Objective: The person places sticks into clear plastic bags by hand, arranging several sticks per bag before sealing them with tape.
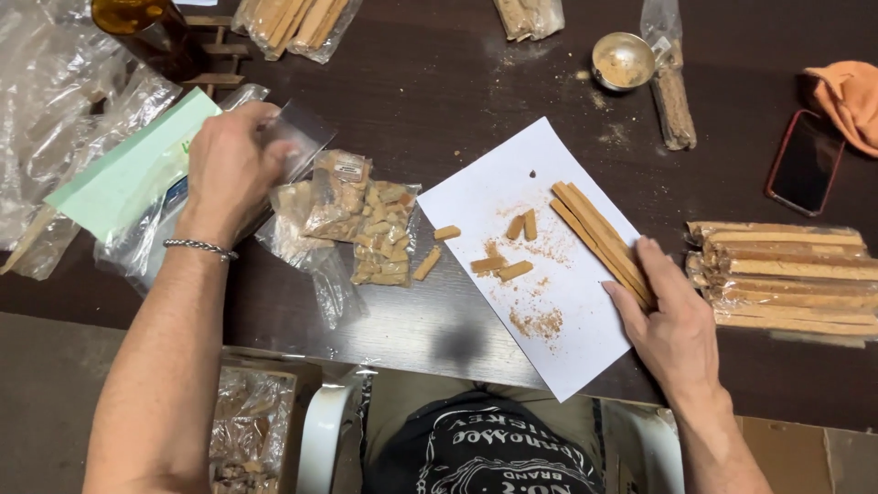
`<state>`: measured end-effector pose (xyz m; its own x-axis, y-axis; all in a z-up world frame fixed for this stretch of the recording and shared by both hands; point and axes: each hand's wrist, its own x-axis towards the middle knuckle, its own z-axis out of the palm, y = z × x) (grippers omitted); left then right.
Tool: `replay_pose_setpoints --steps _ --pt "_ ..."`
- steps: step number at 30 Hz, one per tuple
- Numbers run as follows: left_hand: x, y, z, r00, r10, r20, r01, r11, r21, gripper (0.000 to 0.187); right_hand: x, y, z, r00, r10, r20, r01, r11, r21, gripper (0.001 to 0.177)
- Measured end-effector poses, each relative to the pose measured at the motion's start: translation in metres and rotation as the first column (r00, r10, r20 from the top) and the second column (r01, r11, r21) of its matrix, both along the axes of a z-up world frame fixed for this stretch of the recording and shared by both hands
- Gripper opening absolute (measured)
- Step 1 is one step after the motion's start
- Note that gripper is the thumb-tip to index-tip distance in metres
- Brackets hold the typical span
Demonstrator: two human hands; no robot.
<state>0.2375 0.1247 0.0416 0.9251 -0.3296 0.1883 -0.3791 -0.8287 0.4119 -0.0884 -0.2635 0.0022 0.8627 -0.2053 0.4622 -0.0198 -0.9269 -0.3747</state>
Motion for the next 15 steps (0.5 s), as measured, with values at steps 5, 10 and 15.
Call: replay_pose_setpoints --steps 5,10,15 --pt "0.003 -0.001 -0.020 0.999 -0.027 -0.033 0.031 0.993 0.118 0.052 -0.008 0.002 0.013 0.994 0.090 0.067 -0.090 0.996 -0.007 0.071" --pt "0.012 -0.007 -0.037 0.984 -0.056 0.169 0.054 0.998 0.017 0.031 -0.019 0.009 0.021 0.982 0.077 0.173 -0.085 0.996 0.040 0.053" --pt "0.004 -0.007 -0.011 0.999 0.001 0.033 0.006 0.980 -0.200 0.011 -0.031 0.016 0.025 0.973 0.065 0.220 -0.092 0.989 0.116 0.048"
